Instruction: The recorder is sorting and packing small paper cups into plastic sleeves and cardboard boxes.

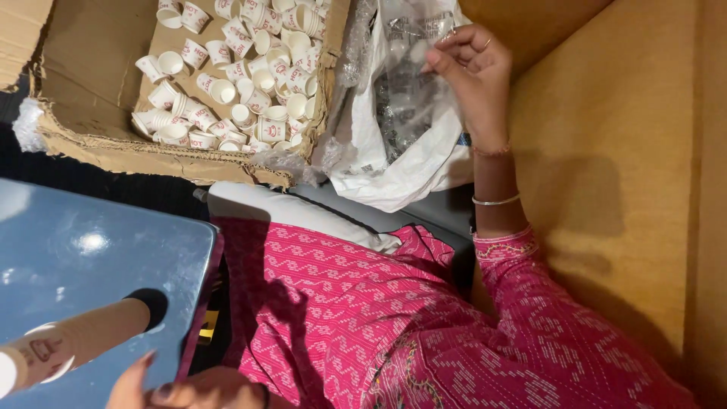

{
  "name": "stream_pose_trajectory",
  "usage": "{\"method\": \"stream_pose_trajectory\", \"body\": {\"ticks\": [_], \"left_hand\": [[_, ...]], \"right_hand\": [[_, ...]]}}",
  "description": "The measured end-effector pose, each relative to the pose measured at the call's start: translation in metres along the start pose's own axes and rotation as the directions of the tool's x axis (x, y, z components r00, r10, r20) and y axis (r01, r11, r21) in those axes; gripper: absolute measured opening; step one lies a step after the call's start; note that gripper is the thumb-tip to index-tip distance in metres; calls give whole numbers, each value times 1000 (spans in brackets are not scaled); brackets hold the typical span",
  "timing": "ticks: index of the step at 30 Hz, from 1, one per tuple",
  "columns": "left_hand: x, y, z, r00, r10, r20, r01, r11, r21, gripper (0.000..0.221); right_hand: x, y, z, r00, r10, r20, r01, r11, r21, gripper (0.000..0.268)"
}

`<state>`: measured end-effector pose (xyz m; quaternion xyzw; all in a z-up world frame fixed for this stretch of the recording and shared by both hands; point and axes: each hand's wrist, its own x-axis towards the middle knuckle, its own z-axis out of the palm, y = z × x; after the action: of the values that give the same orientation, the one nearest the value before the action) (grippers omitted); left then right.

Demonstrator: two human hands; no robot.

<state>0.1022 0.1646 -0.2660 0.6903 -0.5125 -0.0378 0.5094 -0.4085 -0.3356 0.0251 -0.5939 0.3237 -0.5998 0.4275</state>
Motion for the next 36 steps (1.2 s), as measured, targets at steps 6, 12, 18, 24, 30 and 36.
{"method": "stream_pose_trajectory", "body": {"ticks": [6, 12, 18, 24, 30, 36], "left_hand": [[191, 336, 181, 956, -160, 247, 292, 609, -738, 65], [215, 338, 247, 642, -78, 763, 740, 325, -589, 45], [199, 342, 274, 737, -192, 648, 675, 259, -691, 29], [210, 358, 259, 964, -190, 189, 266, 594, -759, 17], [202, 353, 254, 847, -437, 301, 472, 360, -805, 27], [207, 344, 241, 865, -415, 283, 450, 389, -804, 35]], "right_hand": [[-10, -44, 48, 927, -47, 372, -42, 972, 230, 15], [-18, -49, 42, 467, -100, 878, -253, 937, 242, 29], [-26, -38, 65, 551, -80, 830, -264, 927, 265, 44], [-36, 11, 75, 452, 223, 864, -400, 916, -27, 57], [-64, 43, 91, 371, 432, 822, -587, 795, -153, 37], [-61, 25, 103, 430, 290, 855, -554, 833, -4, 17]]}}
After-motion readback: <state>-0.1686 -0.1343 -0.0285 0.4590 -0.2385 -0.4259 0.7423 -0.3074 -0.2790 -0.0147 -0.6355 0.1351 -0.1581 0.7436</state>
